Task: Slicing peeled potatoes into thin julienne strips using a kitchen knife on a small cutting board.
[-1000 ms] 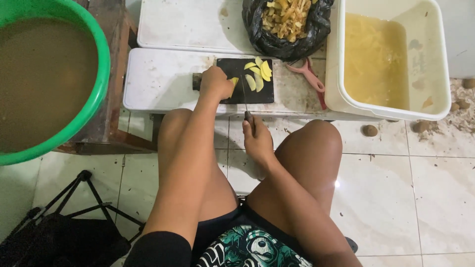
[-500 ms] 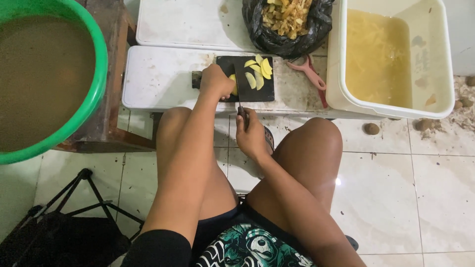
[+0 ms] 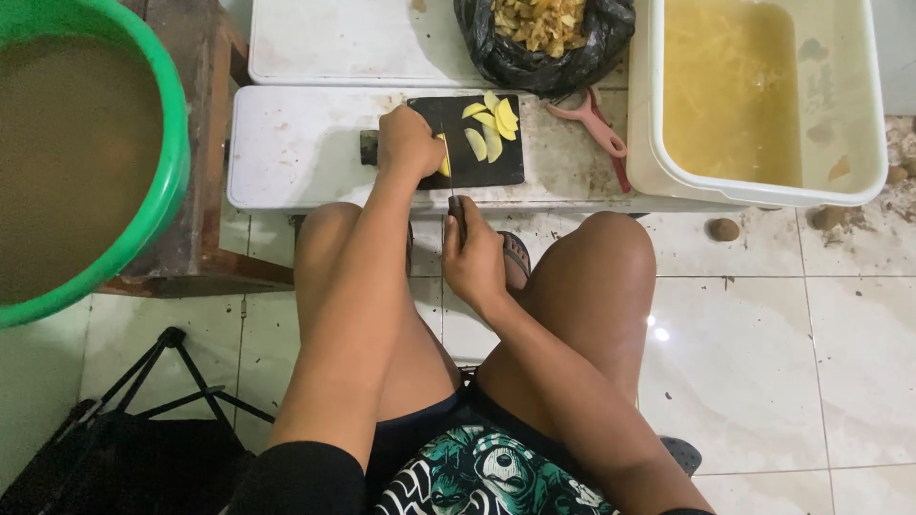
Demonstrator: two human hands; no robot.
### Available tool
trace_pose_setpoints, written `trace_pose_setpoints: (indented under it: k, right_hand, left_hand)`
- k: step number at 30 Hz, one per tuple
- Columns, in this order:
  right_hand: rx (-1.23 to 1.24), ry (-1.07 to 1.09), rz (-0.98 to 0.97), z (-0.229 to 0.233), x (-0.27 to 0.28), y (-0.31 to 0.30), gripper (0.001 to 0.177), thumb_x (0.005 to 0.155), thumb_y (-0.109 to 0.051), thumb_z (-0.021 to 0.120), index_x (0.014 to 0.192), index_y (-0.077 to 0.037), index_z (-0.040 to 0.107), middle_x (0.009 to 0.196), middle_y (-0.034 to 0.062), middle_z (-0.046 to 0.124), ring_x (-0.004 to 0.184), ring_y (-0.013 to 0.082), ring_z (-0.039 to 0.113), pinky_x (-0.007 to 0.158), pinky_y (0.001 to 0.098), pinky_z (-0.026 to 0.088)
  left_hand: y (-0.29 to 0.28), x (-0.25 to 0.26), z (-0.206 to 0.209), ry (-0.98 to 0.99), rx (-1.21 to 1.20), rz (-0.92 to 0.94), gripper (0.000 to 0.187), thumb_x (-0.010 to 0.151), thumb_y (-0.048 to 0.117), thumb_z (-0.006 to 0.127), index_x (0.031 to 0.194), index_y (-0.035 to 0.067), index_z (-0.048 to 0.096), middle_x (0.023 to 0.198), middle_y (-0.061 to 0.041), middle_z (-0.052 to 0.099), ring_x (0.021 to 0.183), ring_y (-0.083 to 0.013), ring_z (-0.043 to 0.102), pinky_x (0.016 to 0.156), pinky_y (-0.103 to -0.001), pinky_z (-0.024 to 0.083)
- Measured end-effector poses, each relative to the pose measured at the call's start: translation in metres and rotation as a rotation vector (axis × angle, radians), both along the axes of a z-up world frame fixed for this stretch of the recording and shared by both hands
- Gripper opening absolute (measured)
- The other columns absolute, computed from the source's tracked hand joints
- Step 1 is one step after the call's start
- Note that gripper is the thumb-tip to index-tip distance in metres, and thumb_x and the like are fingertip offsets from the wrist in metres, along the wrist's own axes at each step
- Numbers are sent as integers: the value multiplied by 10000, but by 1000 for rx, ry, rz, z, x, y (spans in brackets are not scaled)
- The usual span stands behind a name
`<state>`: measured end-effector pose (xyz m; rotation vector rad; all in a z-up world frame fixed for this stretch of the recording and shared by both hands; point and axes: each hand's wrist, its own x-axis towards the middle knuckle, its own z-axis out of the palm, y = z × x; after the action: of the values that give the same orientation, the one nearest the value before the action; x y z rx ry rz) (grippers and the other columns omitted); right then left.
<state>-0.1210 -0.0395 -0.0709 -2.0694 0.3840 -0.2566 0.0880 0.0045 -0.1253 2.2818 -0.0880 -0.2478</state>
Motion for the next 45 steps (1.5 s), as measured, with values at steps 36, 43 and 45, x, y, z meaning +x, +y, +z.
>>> trace_pose_setpoints:
  k: [36,43,45]
  right_hand:
    - [80,109,24,4,-21,1,532,1091,-220,422,1460,162,413,1259,416,604,1193,541,603,899,660,585]
    - [39,85,13,-6,-12,3,526,1078,-220,458,1434,167,464,1230,397,632,1152,518,635,884,599,596]
    - [13,56,21,-19,-1,0,512,1077,-198,457,1424,179,462,1214,398,636,1147,504,650,892,610,599]
  left_hand:
    - [-1,-14,19,4,62,-40,134,828,-25,758,888,-121,687,842,-292,711,794,-430,762,599,-434,643]
    - [1,-14,16,-8,4,-44,71,831,-62,719,823,-116,674,777,-284,691,741,-419,755,557,-435,620]
    - [1,-9,10,3,2,-32,70,841,-52,706,822,-114,680,749,-274,691,702,-378,753,534,-409,606]
